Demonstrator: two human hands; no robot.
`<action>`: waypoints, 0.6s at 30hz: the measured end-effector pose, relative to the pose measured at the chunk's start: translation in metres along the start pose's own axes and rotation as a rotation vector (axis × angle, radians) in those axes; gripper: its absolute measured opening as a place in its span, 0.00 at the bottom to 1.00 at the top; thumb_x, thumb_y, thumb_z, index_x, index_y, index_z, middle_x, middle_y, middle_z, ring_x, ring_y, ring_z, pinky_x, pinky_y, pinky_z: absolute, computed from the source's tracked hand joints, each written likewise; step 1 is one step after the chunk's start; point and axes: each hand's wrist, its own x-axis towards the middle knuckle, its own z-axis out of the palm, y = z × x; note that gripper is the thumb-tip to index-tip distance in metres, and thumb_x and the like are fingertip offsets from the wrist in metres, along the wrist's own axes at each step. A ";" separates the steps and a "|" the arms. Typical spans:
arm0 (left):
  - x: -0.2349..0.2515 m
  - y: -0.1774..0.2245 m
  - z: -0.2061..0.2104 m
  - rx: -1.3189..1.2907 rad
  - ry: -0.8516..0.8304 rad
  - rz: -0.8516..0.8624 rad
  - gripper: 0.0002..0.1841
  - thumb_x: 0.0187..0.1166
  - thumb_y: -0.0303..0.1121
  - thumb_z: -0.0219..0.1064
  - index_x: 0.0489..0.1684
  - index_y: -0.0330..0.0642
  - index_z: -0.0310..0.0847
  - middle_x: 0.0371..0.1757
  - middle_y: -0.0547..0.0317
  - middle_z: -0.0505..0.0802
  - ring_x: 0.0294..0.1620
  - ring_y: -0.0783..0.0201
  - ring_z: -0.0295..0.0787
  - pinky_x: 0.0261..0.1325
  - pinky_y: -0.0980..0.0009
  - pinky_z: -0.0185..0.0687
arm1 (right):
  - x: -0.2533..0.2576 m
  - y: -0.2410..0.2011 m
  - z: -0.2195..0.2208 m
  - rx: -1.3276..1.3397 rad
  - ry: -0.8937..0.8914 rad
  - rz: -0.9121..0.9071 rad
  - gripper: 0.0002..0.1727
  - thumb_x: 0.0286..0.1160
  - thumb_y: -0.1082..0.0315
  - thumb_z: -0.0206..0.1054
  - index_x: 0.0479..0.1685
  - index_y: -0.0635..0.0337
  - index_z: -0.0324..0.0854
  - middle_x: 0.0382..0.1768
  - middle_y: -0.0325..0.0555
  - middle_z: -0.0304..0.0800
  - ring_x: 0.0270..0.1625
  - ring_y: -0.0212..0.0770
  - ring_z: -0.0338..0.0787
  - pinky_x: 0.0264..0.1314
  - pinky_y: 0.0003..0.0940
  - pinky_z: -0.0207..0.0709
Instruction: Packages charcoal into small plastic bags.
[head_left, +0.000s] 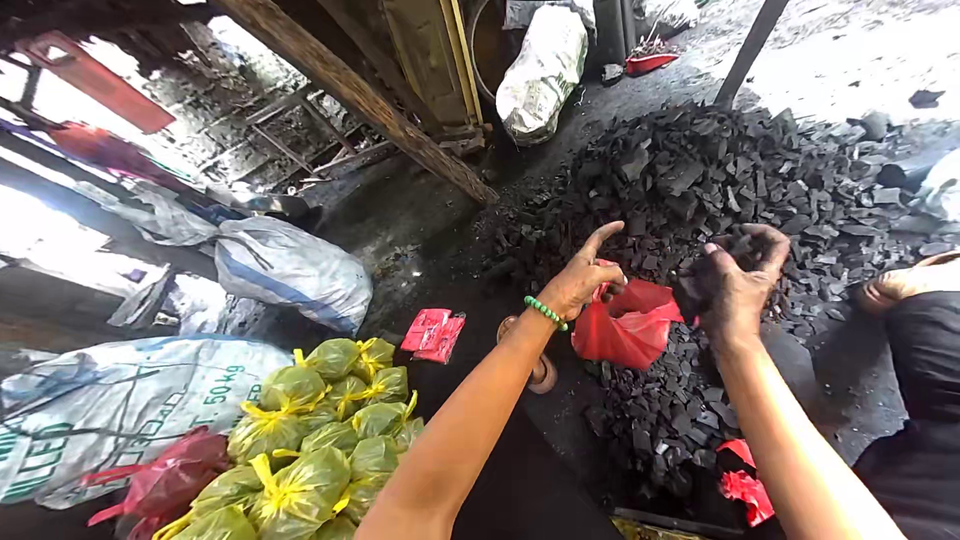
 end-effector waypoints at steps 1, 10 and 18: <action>-0.002 -0.002 0.002 -0.038 -0.007 0.020 0.44 0.76 0.16 0.59 0.94 0.59 0.47 0.42 0.49 0.86 0.29 0.65 0.83 0.30 0.72 0.80 | -0.004 0.000 0.011 -0.031 -0.084 -0.065 0.31 0.67 0.77 0.69 0.71 0.62 0.62 0.51 0.37 0.81 0.46 0.27 0.87 0.48 0.29 0.88; -0.008 0.001 -0.021 -0.288 0.057 0.061 0.41 0.80 0.20 0.55 0.94 0.65 0.47 0.50 0.46 0.86 0.27 0.66 0.83 0.26 0.76 0.78 | -0.011 0.063 0.018 -1.005 -1.475 0.138 0.28 0.72 0.67 0.76 0.75 0.51 0.83 0.82 0.66 0.70 0.87 0.72 0.61 0.81 0.81 0.50; 0.001 -0.012 -0.063 -0.216 0.144 0.255 0.46 0.70 0.18 0.59 0.94 0.58 0.47 0.52 0.52 0.87 0.33 0.69 0.86 0.31 0.76 0.82 | 0.033 0.064 0.021 -0.226 -0.790 0.283 0.15 0.77 0.72 0.58 0.55 0.63 0.87 0.62 0.45 0.92 0.62 0.39 0.92 0.60 0.40 0.90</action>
